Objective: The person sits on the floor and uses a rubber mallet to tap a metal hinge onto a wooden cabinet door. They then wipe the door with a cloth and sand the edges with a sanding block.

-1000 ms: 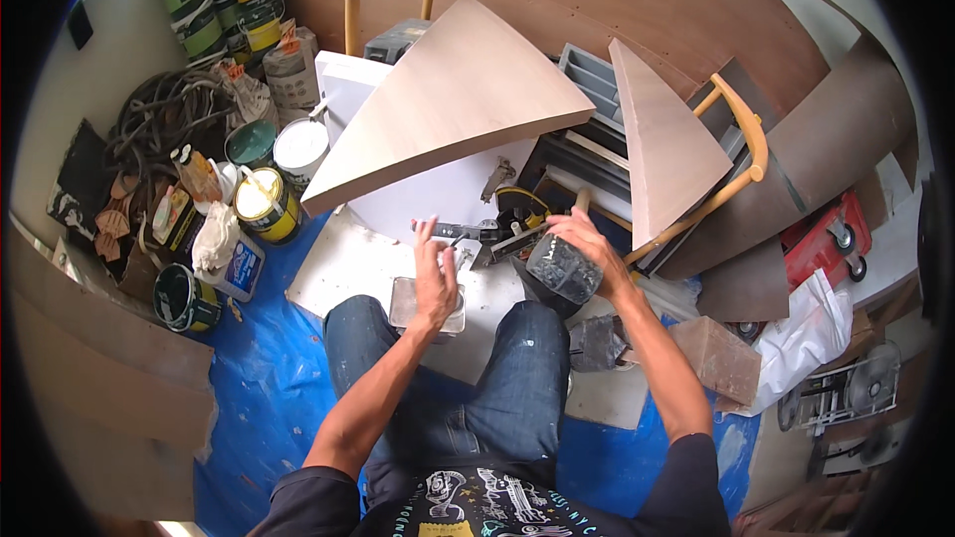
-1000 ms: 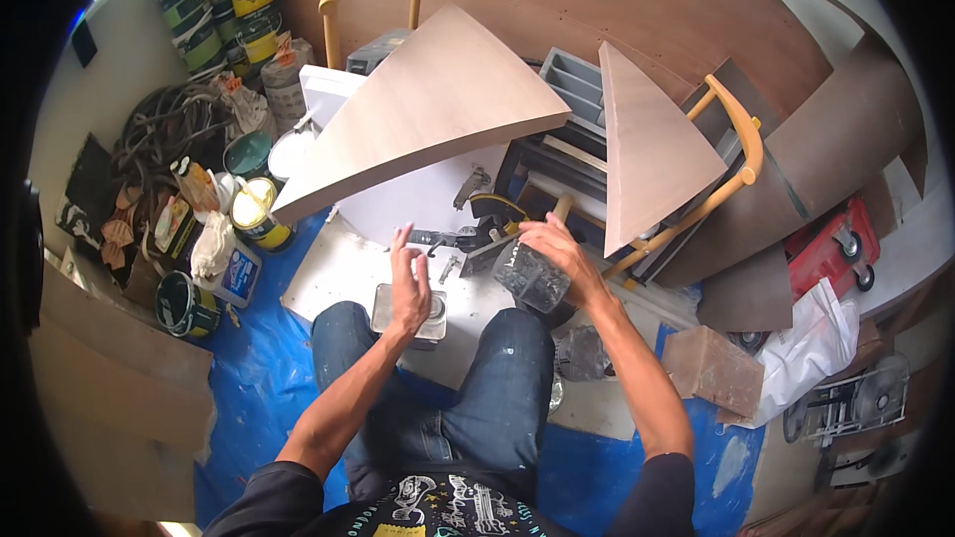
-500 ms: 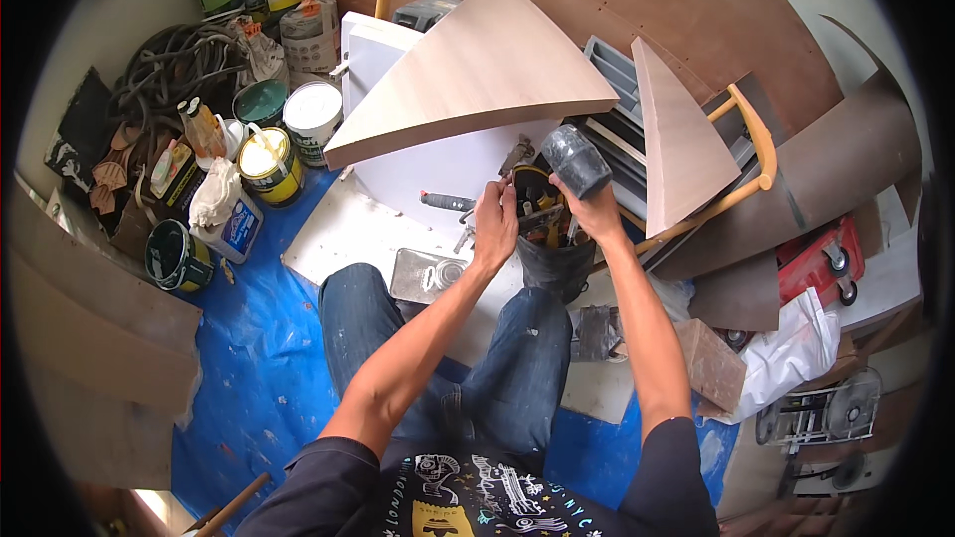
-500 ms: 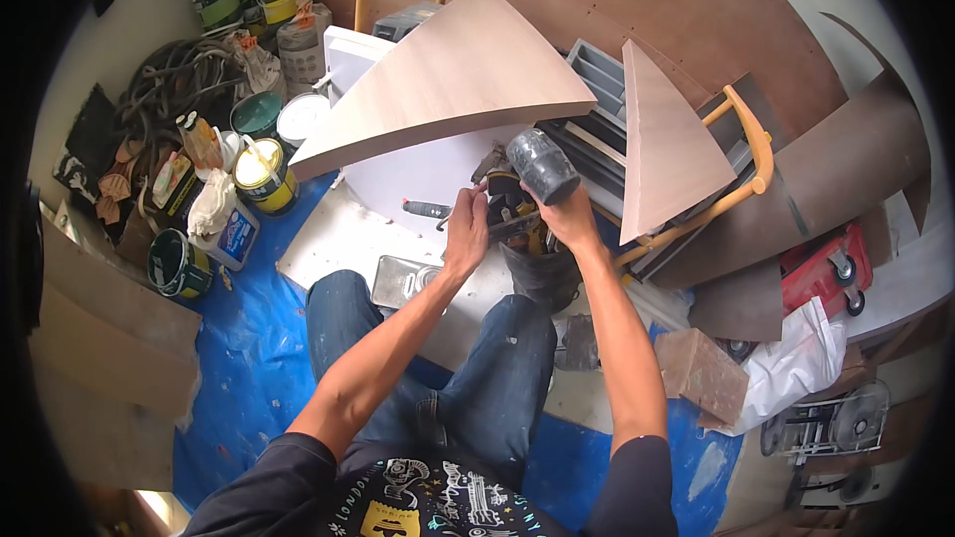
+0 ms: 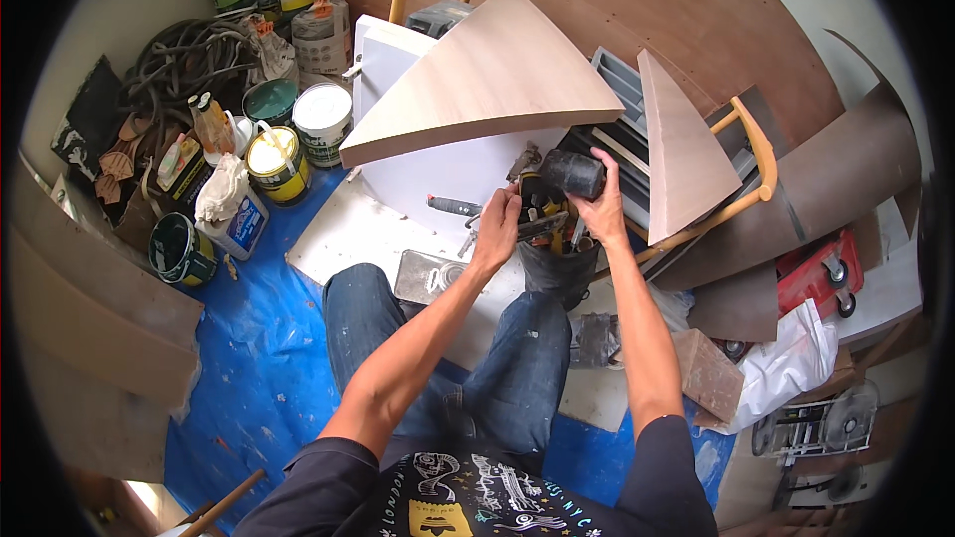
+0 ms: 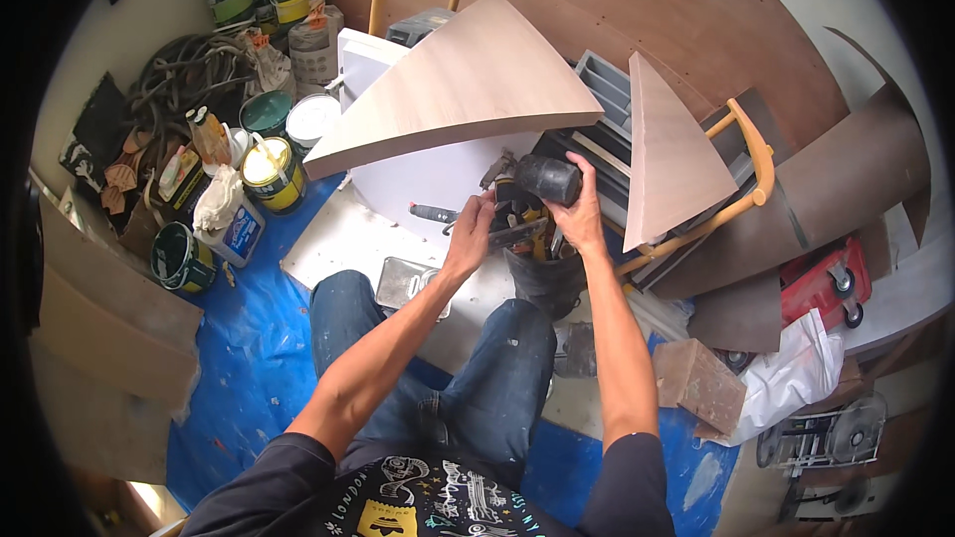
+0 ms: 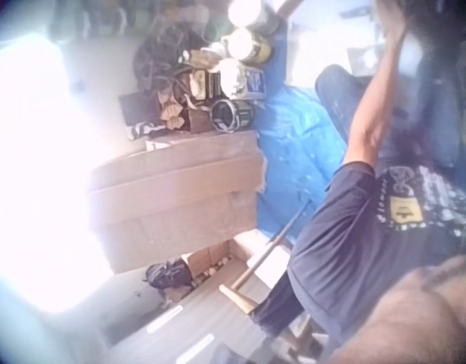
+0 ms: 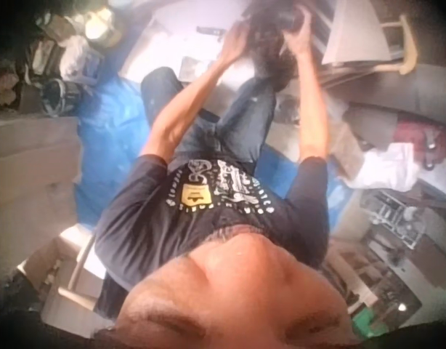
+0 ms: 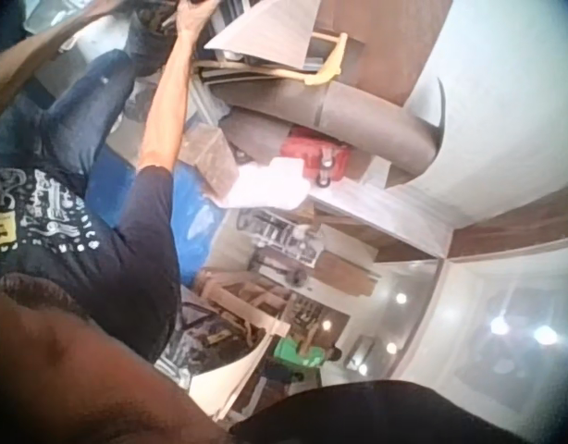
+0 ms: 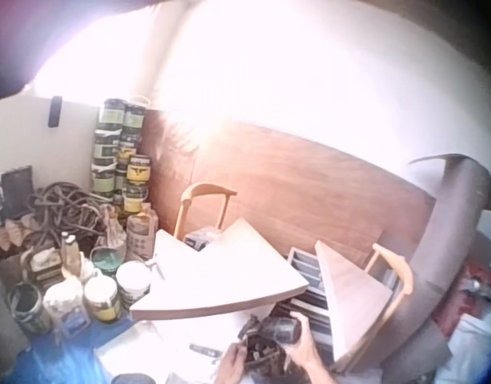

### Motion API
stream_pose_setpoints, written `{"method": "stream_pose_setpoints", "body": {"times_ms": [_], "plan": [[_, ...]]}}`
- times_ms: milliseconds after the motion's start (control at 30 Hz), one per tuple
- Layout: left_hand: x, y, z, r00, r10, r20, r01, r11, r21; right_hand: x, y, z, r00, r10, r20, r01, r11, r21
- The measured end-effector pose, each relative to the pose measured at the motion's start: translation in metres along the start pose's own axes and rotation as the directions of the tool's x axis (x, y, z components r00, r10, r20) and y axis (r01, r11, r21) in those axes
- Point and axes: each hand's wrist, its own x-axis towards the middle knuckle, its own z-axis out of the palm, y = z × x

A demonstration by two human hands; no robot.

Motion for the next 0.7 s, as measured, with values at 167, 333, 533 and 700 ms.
{"method": "stream_pose_setpoints", "body": {"times_ms": [167,333,533,700], "plan": [[-0.002,0.003,0.002,0.999,0.03,0.023,-0.028,0.996,-0.08,0.002,-0.005,-0.004,0.977,-0.063,-0.205,0.019,0.977,-0.212],[-0.005,0.005,0.005,0.997,0.064,0.045,-0.062,0.997,-0.056,0.005,-0.022,-0.004,0.987,0.006,-0.163,-0.087,0.864,-0.496],[-0.034,0.02,0.004,0.989,0.142,0.043,-0.147,0.98,0.132,-0.025,-0.048,-0.004,0.992,0.061,-0.115,-0.108,0.876,-0.47],[-0.053,0.028,0.017,0.946,0.215,0.241,-0.231,0.972,0.041,-0.033,-0.049,-0.008,0.96,0.018,-0.279,-0.172,0.822,-0.543]]}}
